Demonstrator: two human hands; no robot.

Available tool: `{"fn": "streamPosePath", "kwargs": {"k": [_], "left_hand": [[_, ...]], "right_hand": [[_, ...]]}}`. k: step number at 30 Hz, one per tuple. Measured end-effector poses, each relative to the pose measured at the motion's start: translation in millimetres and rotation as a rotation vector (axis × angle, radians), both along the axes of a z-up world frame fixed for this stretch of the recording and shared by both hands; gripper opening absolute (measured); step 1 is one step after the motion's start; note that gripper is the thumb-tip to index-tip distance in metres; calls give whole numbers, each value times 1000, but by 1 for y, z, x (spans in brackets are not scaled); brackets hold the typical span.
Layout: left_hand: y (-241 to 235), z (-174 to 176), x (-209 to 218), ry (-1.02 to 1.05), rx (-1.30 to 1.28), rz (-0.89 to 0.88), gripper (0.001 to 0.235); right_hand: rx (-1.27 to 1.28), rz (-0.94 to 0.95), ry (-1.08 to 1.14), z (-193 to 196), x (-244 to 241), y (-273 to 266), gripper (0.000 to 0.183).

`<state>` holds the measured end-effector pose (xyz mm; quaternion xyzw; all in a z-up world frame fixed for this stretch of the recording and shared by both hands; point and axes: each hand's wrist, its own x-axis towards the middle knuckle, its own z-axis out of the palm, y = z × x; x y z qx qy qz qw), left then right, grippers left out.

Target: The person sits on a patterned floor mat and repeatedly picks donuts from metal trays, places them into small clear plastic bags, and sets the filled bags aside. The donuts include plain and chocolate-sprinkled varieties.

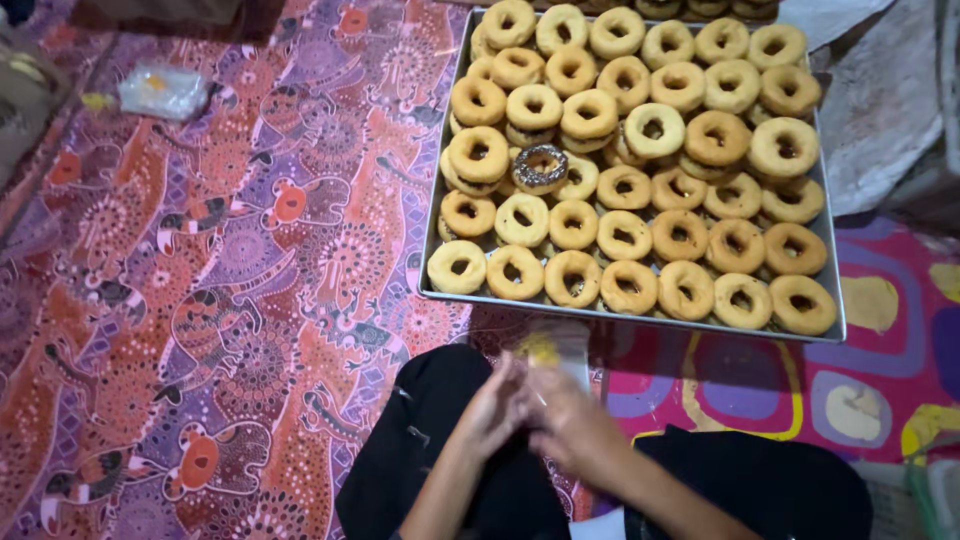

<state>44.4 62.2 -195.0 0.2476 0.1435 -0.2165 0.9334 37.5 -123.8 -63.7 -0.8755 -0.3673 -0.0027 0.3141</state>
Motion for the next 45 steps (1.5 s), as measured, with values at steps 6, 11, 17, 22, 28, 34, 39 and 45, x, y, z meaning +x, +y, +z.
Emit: {"fn": "streamPosePath", "kwargs": {"k": [6,11,17,22,28,34,39,45], "left_hand": [[30,35,7,151,-239,338,53],[39,51,8,79,-305,359,52],[33,77,14,187,-217,402,51],[20,113,35,48,-325,357,50],[-38,160,22,75,-195,428,54],[-103,212,-44,125,-85,420,47],[-123,232,-58,-70,29,298,43],[-130,223,-53,12,-144,349,37]], "right_hand": [[621,-406,637,70,93,19,47],[-99,-755,156,60,255,36,124],[98,-843,121,59,256,45,104],[504,-424,94,90,122,-9,127],[766,-505,141,71,-39,-40,125],[673,-735,-162,72,-76,-44,112],[601,-700,-130,95,-92,-59,113],[502,-664,19,120,-94,-57,105]]}}
